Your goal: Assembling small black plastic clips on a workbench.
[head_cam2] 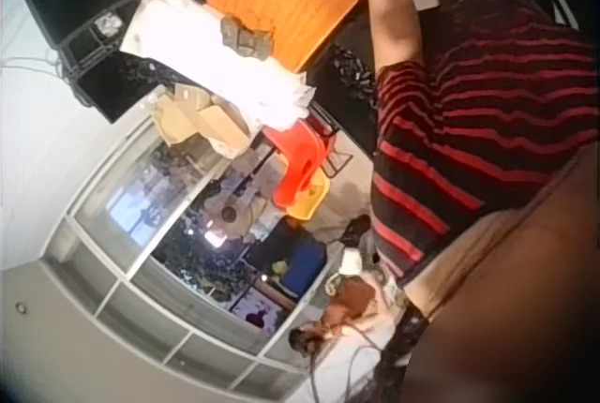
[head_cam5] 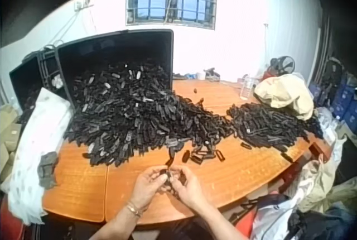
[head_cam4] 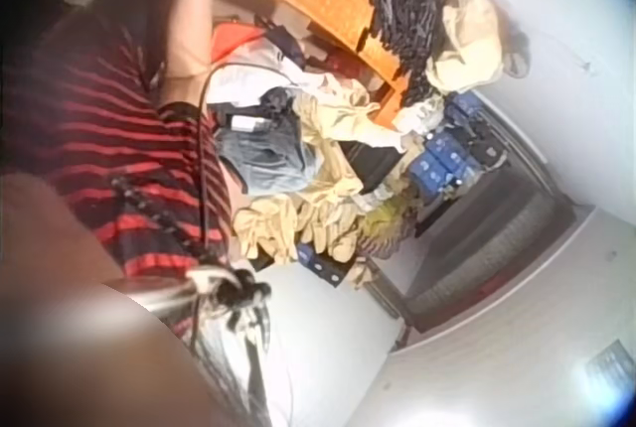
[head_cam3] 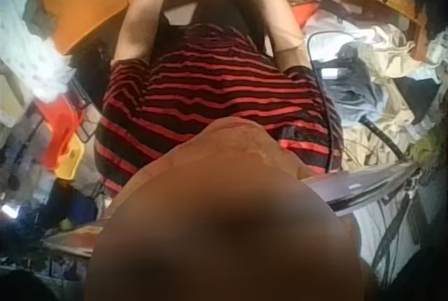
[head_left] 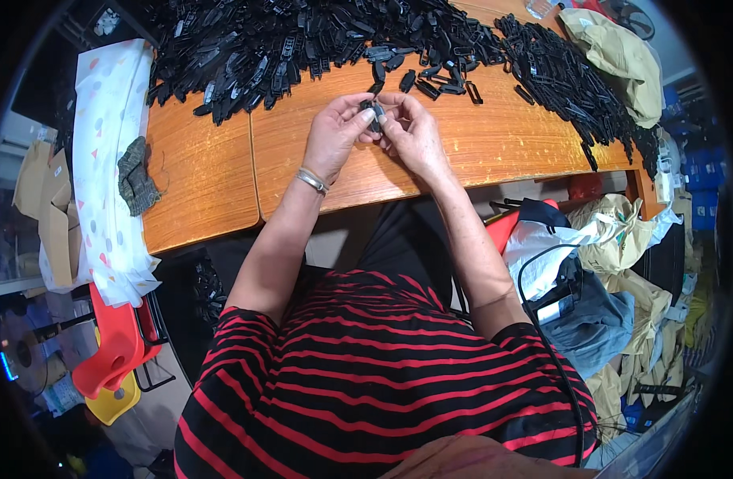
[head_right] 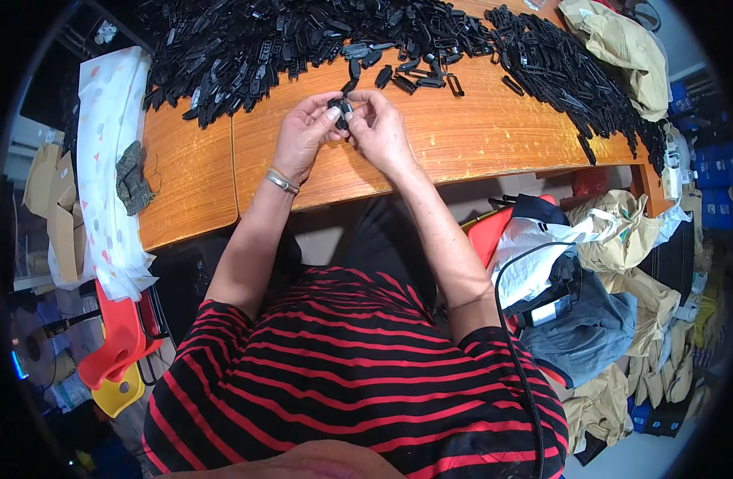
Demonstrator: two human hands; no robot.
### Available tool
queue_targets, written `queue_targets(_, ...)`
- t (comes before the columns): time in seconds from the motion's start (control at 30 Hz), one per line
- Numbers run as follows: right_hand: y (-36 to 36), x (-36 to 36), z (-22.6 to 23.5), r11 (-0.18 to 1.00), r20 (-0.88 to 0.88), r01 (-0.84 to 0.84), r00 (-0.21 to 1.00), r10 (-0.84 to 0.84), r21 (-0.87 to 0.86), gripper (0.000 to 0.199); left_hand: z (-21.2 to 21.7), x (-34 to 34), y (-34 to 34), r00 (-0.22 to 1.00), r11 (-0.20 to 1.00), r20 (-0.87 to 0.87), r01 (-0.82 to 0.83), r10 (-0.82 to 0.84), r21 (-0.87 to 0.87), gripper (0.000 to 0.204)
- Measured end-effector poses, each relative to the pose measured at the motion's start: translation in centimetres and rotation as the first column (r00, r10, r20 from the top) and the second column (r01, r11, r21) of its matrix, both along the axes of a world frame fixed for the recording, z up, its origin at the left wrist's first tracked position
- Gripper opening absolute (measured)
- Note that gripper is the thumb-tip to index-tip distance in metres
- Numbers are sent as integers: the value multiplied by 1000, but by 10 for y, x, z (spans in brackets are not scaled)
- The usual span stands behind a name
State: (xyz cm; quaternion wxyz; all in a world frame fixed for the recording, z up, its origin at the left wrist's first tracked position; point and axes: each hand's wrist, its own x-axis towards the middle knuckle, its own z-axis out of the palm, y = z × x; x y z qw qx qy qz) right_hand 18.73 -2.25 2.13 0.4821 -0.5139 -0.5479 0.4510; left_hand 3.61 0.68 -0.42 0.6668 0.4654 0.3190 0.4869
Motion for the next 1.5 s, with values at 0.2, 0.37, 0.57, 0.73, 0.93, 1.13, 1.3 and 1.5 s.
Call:
queue_targets(0.2,-2,0,3,997,-66,75,995,-76,-19,28,0,5,-5,995,996,47,-91,90,11,24)
queue_targets(0.37,-4,0,-1,974,239,66,964,-119,219,23,0,1,-3,998,999,30,-51,51,2,20)
queue_targets(0.57,0,2,-5,942,305,69,936,-176,330,21,0,2,-4,999,999,-1,-37,37,24,18)
queue_targets(0.73,-4,6,-2,927,359,58,912,-200,369,19,-3,5,-5,1000,998,-7,-30,31,54,20)
queue_targets(0.93,-9,-7,-11,843,377,76,871,-316,532,21,-2,-2,-7,996,997,-81,-30,35,69,22)
queue_targets(1.13,-20,-6,-26,857,340,168,867,-363,486,30,0,17,-12,992,993,-117,-25,39,119,21)
queue_targets(1.3,-9,-8,-39,889,304,236,879,-367,393,41,6,9,-13,999,994,-51,-13,18,104,21)
queue_targets(1.5,-18,-17,-27,938,490,70,838,-240,340,43,-1,16,-7,1000,995,26,10,-12,96,26)
